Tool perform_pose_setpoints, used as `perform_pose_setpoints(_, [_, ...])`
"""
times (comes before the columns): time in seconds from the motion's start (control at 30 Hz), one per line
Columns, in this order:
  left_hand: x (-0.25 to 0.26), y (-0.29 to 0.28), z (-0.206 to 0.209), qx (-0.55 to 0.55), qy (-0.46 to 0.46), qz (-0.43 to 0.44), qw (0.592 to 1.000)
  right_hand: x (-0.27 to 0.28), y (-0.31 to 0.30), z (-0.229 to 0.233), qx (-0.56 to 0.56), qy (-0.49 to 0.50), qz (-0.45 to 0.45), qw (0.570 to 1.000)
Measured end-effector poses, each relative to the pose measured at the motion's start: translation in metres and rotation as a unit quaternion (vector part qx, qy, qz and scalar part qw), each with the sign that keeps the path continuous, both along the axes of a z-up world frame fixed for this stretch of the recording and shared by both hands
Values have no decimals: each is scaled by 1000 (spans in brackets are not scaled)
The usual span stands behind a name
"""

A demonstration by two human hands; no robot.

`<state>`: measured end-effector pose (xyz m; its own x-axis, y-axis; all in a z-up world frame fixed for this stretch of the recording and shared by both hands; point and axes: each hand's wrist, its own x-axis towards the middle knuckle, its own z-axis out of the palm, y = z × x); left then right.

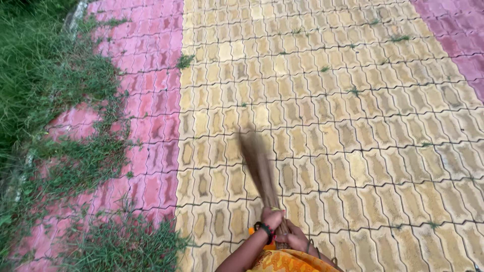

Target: The person sweeps a paved outdoor walkway using a broom made of sticks, moving the broom across the patterned tiles to clear debris while walking forward.

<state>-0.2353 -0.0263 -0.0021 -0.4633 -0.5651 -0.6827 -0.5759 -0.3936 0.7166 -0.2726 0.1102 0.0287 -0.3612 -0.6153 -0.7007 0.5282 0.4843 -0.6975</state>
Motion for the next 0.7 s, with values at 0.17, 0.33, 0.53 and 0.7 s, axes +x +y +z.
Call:
perform_pose_setpoints(0.17, [-48, 5, -5, 19, -41, -132, 990, -21, -3, -14, 22, -45, -120, 992])
perform_pose_setpoints(0.33, [-21, -4, -11, 145, -82, -71, 983, -27, -26, -26, 95, -86, -21, 992])
perform_pose_setpoints(0.53, [29, -30, -9, 100, -132, 99, 981, -14, -67, -36, -41, -197, 229, 952])
perform_pose_setpoints(0.7, [29, -45, 2, 120, 3, 251, 960, -27, -76, -14, -14, -92, 175, 980])
